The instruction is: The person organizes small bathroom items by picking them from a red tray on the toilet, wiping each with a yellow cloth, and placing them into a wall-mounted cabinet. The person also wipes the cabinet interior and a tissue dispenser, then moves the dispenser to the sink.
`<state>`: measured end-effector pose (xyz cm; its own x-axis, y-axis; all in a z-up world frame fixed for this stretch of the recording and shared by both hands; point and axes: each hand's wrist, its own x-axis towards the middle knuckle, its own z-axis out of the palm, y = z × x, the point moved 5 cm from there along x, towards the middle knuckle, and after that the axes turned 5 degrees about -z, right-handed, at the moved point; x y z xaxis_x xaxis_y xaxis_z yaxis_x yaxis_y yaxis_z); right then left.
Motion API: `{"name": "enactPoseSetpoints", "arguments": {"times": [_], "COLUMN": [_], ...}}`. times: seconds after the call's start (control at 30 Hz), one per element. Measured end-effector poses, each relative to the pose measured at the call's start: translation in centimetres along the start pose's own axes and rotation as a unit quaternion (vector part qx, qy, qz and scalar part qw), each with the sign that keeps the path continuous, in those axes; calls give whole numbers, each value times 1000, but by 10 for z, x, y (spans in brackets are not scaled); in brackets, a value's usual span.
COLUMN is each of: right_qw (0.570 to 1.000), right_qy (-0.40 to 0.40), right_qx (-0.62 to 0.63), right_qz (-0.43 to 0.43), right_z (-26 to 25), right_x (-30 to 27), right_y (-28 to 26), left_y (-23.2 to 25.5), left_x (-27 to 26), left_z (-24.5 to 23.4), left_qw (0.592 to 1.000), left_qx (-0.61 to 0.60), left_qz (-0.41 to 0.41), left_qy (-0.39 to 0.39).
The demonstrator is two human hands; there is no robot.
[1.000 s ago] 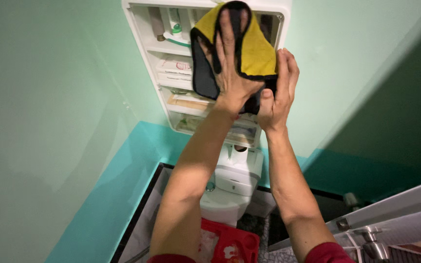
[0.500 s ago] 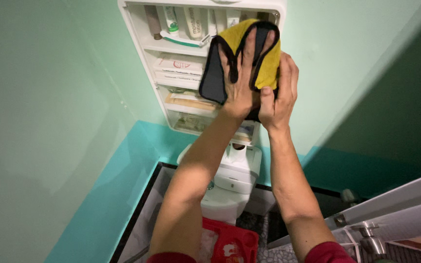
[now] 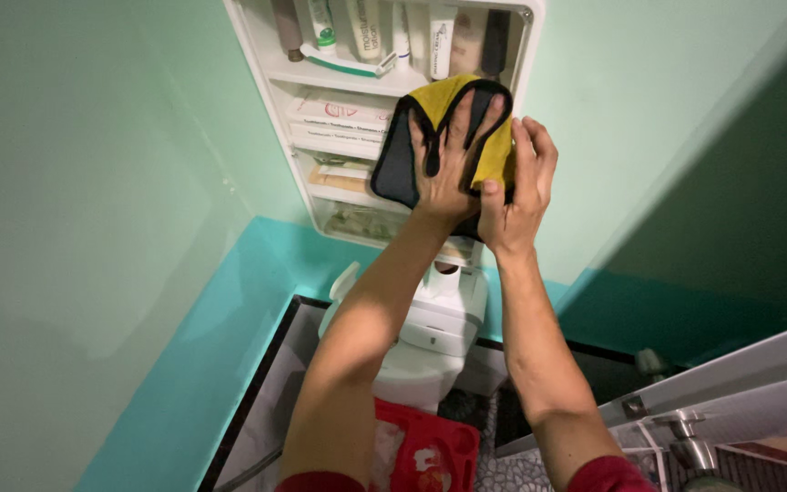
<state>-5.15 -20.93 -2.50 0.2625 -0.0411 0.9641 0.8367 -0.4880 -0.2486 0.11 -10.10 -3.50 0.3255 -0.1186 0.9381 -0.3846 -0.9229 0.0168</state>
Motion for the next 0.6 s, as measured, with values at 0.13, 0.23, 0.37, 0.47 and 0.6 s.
{"name": "enactPoseSetpoints", "arguments": {"times": [0.13, 0.23, 0.37, 0.47, 0.6], "right_qw": [1000, 1000, 999, 1000, 999], "right_qy": [-13, -17, -29, -29, -27], "right_qx": [-5, -1, -7, -5, -10], "right_qz": [22, 12, 9, 12, 14], "right_z": [7, 12, 14, 16, 18], "right_x": [-11, -16, -23, -26, -28], "right_y": [3, 3, 6, 8, 8], "left_y": [-8, -12, -21, -27, -40], "left_x": [-8, -11, -13, -11, -12], "left_z": [-2, -5, -16, -20, -26], "left_qw": [1000, 1000, 997, 999, 997], "left_qx": [-22, -4, -63, 30, -30], "left_qz": [-14, -8, -32, 8, -39], "left_qy": [3, 0, 33, 39, 52]}}
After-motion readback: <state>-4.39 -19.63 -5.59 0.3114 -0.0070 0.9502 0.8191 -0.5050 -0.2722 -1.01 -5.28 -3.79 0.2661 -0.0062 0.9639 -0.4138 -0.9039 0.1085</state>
